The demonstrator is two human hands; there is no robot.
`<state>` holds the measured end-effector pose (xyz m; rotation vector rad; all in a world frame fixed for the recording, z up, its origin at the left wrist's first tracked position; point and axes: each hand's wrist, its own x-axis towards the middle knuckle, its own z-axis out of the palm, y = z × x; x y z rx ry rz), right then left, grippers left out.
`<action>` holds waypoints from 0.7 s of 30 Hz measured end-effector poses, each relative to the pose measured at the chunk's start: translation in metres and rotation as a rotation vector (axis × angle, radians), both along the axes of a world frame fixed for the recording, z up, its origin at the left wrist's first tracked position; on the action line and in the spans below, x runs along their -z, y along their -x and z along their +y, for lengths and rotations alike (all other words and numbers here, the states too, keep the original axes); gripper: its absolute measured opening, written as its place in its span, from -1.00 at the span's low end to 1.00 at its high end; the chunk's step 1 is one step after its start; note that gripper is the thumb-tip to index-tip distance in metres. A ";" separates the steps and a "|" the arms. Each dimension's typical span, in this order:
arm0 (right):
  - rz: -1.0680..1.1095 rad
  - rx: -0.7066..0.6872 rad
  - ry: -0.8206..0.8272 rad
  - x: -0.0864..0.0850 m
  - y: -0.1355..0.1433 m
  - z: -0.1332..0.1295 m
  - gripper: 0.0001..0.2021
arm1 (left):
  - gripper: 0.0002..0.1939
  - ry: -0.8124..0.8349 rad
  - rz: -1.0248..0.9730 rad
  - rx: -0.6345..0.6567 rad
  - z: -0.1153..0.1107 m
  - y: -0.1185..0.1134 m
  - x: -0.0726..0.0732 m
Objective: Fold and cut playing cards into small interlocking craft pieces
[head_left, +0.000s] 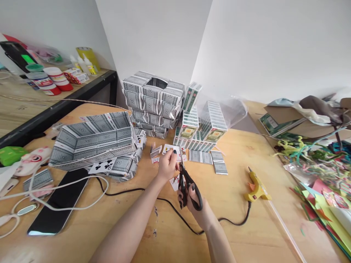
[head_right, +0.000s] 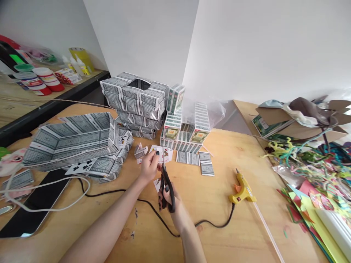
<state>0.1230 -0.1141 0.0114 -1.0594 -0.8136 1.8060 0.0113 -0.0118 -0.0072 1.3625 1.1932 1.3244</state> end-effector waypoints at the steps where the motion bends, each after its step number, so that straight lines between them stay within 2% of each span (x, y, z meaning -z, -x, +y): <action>1: 0.006 -0.003 -0.004 0.000 0.000 0.000 -0.64 | -0.71 0.001 0.001 -0.003 0.000 0.000 0.000; 8: 0.011 -0.012 0.003 -0.003 0.001 0.001 -0.58 | -0.70 -0.002 0.029 -0.028 -0.002 0.000 -0.003; 14: 0.032 -0.002 0.009 -0.001 0.001 0.001 -0.60 | -0.71 -0.035 0.072 -0.050 -0.002 0.000 -0.010; 21: 0.059 0.028 0.010 -0.001 0.002 0.002 -0.62 | -0.71 -0.028 0.058 -0.048 -0.001 0.000 -0.010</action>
